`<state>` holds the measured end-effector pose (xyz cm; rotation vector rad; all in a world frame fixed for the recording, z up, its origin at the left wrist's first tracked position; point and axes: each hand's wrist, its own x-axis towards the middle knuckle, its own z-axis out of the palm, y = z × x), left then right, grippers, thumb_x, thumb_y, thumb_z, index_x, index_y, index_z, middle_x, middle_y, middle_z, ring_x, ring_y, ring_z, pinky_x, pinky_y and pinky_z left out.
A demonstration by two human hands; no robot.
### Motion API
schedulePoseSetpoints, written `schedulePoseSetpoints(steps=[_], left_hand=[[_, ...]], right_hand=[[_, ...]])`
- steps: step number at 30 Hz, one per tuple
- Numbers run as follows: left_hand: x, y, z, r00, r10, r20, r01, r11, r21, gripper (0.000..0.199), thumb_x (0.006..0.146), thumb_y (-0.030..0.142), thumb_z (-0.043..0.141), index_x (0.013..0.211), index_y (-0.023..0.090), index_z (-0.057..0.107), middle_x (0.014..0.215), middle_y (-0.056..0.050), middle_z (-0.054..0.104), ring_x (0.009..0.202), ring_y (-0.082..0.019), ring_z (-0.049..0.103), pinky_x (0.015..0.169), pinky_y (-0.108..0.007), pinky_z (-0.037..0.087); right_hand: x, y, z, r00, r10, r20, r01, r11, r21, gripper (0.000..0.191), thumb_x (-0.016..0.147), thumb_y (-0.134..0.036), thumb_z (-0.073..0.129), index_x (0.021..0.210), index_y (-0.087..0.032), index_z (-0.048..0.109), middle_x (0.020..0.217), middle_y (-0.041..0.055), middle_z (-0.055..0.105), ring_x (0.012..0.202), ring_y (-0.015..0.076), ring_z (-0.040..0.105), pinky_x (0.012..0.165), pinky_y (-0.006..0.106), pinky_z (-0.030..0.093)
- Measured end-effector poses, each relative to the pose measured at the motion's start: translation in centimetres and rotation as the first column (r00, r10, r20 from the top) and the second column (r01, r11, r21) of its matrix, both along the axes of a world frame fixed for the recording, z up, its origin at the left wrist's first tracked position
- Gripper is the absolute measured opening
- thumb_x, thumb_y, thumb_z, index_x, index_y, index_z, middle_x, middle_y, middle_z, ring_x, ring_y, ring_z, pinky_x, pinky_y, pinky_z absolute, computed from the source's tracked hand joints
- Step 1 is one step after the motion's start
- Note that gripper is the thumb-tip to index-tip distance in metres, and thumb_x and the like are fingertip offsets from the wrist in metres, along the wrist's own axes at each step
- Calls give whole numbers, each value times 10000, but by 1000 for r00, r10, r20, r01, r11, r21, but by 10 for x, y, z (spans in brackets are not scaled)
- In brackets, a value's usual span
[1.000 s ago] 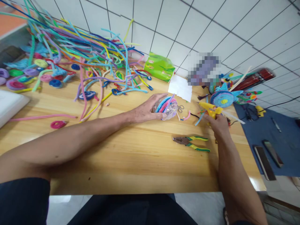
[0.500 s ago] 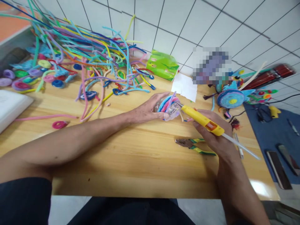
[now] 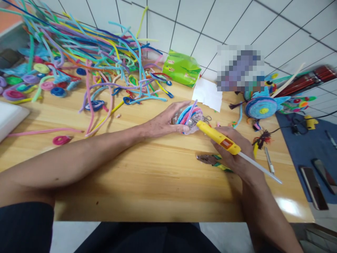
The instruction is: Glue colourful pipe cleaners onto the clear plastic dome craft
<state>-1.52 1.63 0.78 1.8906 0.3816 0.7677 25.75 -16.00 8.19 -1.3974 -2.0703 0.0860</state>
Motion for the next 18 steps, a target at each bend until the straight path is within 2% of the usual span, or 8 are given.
schedulePoseSetpoints(steps=[4, 9, 15, 18], left_hand=[[0, 0, 2, 1000, -8, -1, 8, 1000, 13, 1071, 890, 823, 861, 1770, 350, 477, 1880, -142, 464, 1750, -481, 425, 1483, -705, 323], [-1, 0, 3, 1000, -8, -3, 9, 1000, 11, 1077, 898, 830, 849, 1771, 318, 480, 1881, -155, 456, 1757, -473, 420, 1492, -665, 327], [-1, -2, 4, 1000, 6, -19, -6, 1000, 11, 1087, 896, 847, 840, 1772, 315, 478, 1879, -149, 462, 1761, -473, 409, 1496, -670, 315], [-1, -2, 3, 1000, 3, -8, -3, 1000, 3, 1087, 880, 855, 851, 1763, 329, 493, 1877, -143, 464, 1758, -471, 416, 1496, -660, 322]], right_hand=[[-1, -1, 2, 1000, -3, -5, 3, 1000, -10, 242, 1083, -238, 715, 1305, -312, 775, 1210, 92, 880, 1139, 317, 863, 1052, 499, 704], [-5, -1, 6, 999, 39, -23, -40, 998, -43, 255, 1073, -196, 714, 1298, -311, 750, 1179, 83, 864, 1116, 300, 853, 1001, 465, 695], [-6, -3, 6, 999, -44, 5, 44, 998, -48, 147, 1105, -277, 691, 1227, -311, 764, 1145, 73, 864, 1104, 300, 851, 1061, 486, 686], [-5, -4, 6, 999, -37, 22, 38, 999, -37, 130, 1107, -296, 692, 1215, -310, 765, 1117, 77, 862, 1057, 299, 847, 1003, 474, 699]])
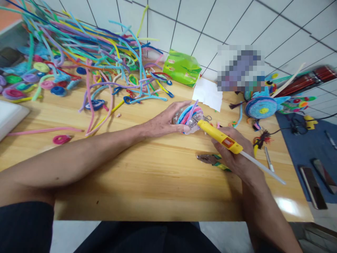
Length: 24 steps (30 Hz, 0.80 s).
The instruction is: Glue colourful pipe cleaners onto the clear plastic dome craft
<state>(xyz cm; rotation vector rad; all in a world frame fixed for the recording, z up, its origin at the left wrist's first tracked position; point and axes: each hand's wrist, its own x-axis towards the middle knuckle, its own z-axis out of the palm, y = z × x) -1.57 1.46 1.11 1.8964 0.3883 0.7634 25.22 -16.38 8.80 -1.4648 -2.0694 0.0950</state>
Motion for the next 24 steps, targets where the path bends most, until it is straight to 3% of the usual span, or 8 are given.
schedulePoseSetpoints(steps=[4, 13, 24], left_hand=[[0, 0, -1, 1000, -3, 3, 3, 1000, -12, 1083, 881, 849, 856, 1764, 340, 491, 1875, -137, 468, 1758, -467, 417, 1498, -658, 319], [0, 1, -1, 1000, 0, 2, 0, 1000, -4, 1074, 880, 830, 867, 1762, 345, 491, 1881, -139, 464, 1757, -474, 421, 1489, -682, 325], [0, 1, -3, 1000, -4, 9, 4, 1000, 7, 1087, 886, 829, 866, 1767, 316, 490, 1881, -150, 462, 1760, -479, 416, 1483, -661, 346]], right_hand=[[0, 1, 0, 1000, 9, 5, -9, 1000, -1, 126, 1115, -306, 683, 1214, -312, 762, 1082, 80, 851, 1007, 297, 838, 884, 447, 694], [-4, 1, 5, 999, 24, 26, -24, 1000, 6, 108, 1117, -281, 674, 1193, -313, 744, 1038, 58, 837, 927, 272, 819, 808, 410, 659], [-2, 1, 2, 997, 73, 23, -74, 996, 45, 208, 1084, -183, 705, 1255, -300, 710, 1062, 53, 827, 966, 270, 824, 852, 409, 653]])
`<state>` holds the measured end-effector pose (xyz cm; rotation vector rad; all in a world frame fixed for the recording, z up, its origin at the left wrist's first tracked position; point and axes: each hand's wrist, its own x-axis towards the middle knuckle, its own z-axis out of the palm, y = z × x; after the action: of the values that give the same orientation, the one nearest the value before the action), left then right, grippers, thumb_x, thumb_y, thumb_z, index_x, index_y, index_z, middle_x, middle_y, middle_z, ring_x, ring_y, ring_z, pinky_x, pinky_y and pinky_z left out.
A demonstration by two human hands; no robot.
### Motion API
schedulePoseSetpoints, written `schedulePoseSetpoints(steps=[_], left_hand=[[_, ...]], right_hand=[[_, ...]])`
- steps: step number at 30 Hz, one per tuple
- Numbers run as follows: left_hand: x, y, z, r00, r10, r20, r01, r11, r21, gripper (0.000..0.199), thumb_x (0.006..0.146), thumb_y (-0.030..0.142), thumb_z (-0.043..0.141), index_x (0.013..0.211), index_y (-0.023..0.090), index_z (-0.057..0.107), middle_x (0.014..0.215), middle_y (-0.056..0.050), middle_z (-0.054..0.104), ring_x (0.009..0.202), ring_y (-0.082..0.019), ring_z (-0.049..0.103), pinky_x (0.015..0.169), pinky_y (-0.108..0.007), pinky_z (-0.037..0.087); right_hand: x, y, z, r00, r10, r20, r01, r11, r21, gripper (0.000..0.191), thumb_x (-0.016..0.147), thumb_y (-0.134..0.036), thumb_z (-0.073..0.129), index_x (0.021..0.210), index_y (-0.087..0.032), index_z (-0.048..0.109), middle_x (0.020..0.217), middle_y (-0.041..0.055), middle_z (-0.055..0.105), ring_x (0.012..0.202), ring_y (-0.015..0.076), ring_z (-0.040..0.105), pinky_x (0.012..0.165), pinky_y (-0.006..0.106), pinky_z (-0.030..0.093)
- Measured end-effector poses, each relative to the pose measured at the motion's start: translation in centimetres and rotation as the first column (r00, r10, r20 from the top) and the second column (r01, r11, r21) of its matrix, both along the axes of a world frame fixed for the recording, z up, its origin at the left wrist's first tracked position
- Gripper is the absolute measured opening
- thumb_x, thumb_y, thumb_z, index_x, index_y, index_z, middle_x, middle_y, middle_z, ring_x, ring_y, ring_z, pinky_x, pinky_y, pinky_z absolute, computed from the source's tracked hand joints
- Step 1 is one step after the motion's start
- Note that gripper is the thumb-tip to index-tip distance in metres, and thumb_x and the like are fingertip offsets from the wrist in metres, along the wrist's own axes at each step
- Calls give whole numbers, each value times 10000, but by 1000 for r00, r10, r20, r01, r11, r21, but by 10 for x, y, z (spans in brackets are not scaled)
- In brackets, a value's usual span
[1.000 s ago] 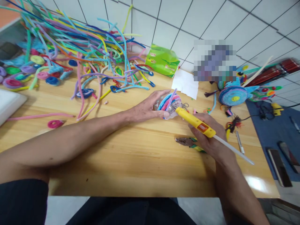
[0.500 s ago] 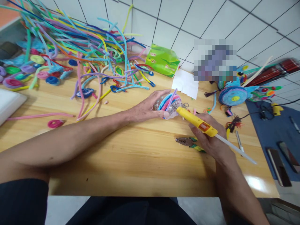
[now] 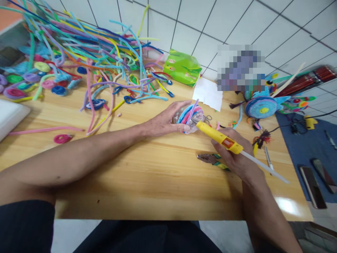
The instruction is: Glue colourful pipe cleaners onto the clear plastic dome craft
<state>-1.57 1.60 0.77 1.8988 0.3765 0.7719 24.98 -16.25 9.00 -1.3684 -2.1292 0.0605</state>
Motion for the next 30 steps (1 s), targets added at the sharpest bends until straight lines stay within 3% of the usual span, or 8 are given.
schedulePoseSetpoints(steps=[9, 21, 24, 27, 30], left_hand=[[-1, -2, 2, 1000, -9, -8, 8, 1000, -12, 1096, 908, 815, 854, 1782, 289, 452, 1888, -157, 445, 1756, -451, 434, 1485, -622, 360], [0, -1, 3, 1000, 4, -10, -4, 1000, 19, 1094, 901, 842, 842, 1789, 323, 468, 1875, -154, 468, 1752, -484, 428, 1481, -677, 344], [0, -1, 2, 1000, 5, -15, -5, 1000, 26, 1077, 910, 818, 850, 1788, 326, 467, 1874, -148, 473, 1755, -473, 432, 1482, -672, 343], [-1, -1, 3, 1000, 6, -13, -6, 1000, 18, 1083, 903, 815, 858, 1781, 308, 476, 1857, -159, 492, 1739, -464, 460, 1474, -650, 370], [-3, -3, 5, 999, 30, -25, -30, 999, 16, 1049, 926, 795, 846, 1775, 300, 479, 1830, -163, 521, 1722, -460, 483, 1467, -653, 380]], right_hand=[[0, 3, 1, 999, 1, 40, -4, 998, 68, 162, 1078, -177, 719, 1190, -293, 715, 971, 33, 784, 839, 239, 768, 730, 372, 607], [0, 1, 0, 1000, -19, 11, 19, 999, 32, 142, 1078, -208, 706, 1187, -296, 726, 987, 37, 808, 874, 246, 788, 773, 385, 630], [3, 1, -2, 996, -60, -62, 62, 998, 28, 101, 1072, -227, 729, 1138, -299, 755, 971, 21, 800, 857, 227, 773, 805, 379, 628], [7, 1, -4, 967, -147, -208, 138, 989, -59, 72, 1046, -281, 774, 1106, -310, 801, 1015, 20, 821, 925, 241, 788, 905, 410, 637], [14, 5, 0, 855, -294, -426, 248, 955, -163, 118, 972, -381, 846, 1064, -312, 822, 1038, 27, 837, 971, 270, 793, 881, 426, 630]])
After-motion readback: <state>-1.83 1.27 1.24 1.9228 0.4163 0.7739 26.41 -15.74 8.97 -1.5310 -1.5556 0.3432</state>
